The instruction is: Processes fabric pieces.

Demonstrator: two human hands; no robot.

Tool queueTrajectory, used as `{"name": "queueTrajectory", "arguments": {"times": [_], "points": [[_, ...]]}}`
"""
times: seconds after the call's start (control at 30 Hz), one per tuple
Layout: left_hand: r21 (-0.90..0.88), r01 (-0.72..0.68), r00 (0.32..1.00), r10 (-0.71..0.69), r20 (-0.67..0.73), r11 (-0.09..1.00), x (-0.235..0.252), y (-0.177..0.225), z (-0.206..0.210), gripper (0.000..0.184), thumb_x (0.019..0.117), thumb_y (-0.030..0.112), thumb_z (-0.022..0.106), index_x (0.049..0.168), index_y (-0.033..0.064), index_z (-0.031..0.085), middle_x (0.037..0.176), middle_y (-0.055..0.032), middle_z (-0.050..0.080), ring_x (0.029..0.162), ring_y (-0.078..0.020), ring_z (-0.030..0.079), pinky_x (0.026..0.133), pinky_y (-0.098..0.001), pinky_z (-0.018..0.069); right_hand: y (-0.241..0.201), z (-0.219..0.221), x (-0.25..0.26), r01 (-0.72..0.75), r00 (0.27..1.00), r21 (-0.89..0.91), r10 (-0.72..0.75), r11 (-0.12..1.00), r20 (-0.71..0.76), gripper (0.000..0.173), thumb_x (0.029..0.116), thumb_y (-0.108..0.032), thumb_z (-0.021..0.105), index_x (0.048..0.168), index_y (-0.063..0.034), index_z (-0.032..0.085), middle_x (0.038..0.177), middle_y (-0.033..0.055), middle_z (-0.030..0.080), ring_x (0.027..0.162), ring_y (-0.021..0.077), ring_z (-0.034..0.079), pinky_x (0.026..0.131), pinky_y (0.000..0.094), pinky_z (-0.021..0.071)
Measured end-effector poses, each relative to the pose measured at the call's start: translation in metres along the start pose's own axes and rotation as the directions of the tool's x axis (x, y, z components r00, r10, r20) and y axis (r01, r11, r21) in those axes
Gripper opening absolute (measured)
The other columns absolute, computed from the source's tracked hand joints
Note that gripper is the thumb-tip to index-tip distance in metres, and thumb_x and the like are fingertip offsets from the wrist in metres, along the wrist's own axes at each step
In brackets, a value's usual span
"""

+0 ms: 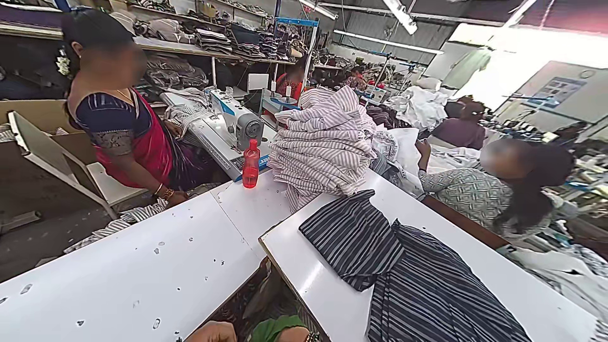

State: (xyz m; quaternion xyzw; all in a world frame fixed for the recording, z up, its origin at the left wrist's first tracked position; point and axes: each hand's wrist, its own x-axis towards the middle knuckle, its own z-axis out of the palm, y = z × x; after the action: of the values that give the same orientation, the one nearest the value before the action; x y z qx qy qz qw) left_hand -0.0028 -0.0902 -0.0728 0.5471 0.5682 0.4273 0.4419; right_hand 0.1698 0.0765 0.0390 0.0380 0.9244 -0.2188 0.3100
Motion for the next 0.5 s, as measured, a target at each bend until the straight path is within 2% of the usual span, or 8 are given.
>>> {"name": "queueTrajectory", "arguments": {"times": [0.07,0.1,0.13,0.2,0.23,0.37,0.43,0.5], "points": [[0.026,0.073,0.997,-0.074,0.028,0.997,-0.001,-0.005,-0.008,0.024,0.0983,0.011,0.060,0.091,-0.0121,0.064,0.078,-0.0123,0.063,0.071,-0.0127,0.058,0.070,-0.0327,0.0479,0.001,0.002,0.000,-0.023,1.000,0.003,0.024,1.000,-0.010,0.031,0.1035,-0.011,0.052,0.128,0.0059,0.061,0.126,0.0283,0.065,0.121,0.0433,0.061,0.100,0.0609,0.0464],[0.008,0.092,0.995,-0.092,0.045,0.996,-0.003,-0.010,-0.010,0.022,0.0984,0.011,0.060,0.095,-0.0111,0.063,0.082,-0.0115,0.063,0.074,-0.0115,0.058,0.071,-0.0316,0.0484,0.002,0.005,0.001,-0.027,1.000,-0.007,0.027,1.000,-0.011,0.030,0.1037,-0.011,0.052,0.126,0.0071,0.062,0.125,0.0290,0.065,0.120,0.0441,0.062,0.099,0.0612,0.0469],[-0.026,0.085,0.994,-0.083,0.077,0.996,-0.005,-0.013,-0.010,0.021,0.0956,0.010,0.062,0.102,-0.0102,0.061,0.093,-0.0128,0.066,0.082,-0.0120,0.062,0.076,-0.0316,0.0512,0.003,0.007,0.001,-0.025,1.000,-0.028,0.024,0.999,-0.010,0.029,0.1039,-0.010,0.051,0.123,0.0088,0.063,0.122,0.0301,0.066,0.118,0.0451,0.063,0.097,0.0614,0.0481],[-0.061,0.073,0.984,-0.062,0.166,0.996,-0.004,-0.002,-0.008,0.050,0.0852,0.011,0.075,0.124,-0.0103,0.053,0.119,-0.0228,0.064,0.102,-0.0245,0.068,0.090,-0.0427,0.0564,0.007,0.008,0.003,-0.035,0.999,-0.050,0.034,0.998,-0.007,0.029,0.1039,-0.011,0.051,0.121,0.0083,0.064,0.120,0.0300,0.067,0.116,0.0455,0.064,0.096,0.0615,0.0490],[-0.025,0.054,0.982,-0.048,0.184,0.998,-0.003,0.006,-0.004,0.060,0.0816,0.015,0.079,0.128,-0.0118,0.052,0.121,-0.0264,0.063,0.106,-0.0302,0.067,0.093,-0.0470,0.0546,0.008,0.009,0.003,-0.039,0.999,-0.053,0.039,0.998,0.007,0.028,0.1035,-0.011,0.052,0.121,0.0075,0.064,0.121,0.0296,0.066,0.117,0.0453,0.064,0.097,0.0619,0.0485],[0.264,-0.170,0.985,0.167,0.034,0.950,0.005,0.007,0.000,0.017,0.0902,0.004,0.068,0.094,-0.0120,0.069,0.094,-0.0259,0.070,0.089,-0.0380,0.071,0.084,-0.0514,0.0563,0.005,0.007,0.001,-0.024,1.000,-0.005,0.024,1.000,-0.010,0.031,0.1020,-0.013,0.056,0.123,0.0084,0.063,0.122,0.0299,0.066,0.117,0.0454,0.063,0.097,0.0622,0.0478],[0.338,-0.105,0.994,0.105,0.018,0.935,0.007,-0.002,-0.009,0.015,0.0915,0.001,0.064,0.093,-0.0128,0.069,0.093,-0.0269,0.070,0.090,-0.0399,0.071,0.085,-0.0520,0.0557,-0.001,-0.001,-0.006,-0.040,0.999,0.011,0.040,0.999,0.006,0.031,0.1024,-0.008,0.053,0.127,0.0101,0.061,0.126,0.0307,0.064,0.121,0.0450,0.061,0.101,0.0600,0.0464],[0.432,0.049,0.994,-0.086,0.067,0.901,0.006,-0.012,-0.018,0.015,0.0934,-0.003,0.062,0.100,-0.0144,0.069,0.101,-0.0301,0.070,0.098,-0.0443,0.069,0.092,-0.0561,0.0534,-0.007,-0.014,-0.013,-0.057,0.997,0.075,0.052,0.996,0.063,0.035,0.1018,-0.006,0.055,0.133,0.0101,0.057,0.130,0.0316,0.062,0.125,0.0456,0.059,0.104,0.0591,0.0440]]}}
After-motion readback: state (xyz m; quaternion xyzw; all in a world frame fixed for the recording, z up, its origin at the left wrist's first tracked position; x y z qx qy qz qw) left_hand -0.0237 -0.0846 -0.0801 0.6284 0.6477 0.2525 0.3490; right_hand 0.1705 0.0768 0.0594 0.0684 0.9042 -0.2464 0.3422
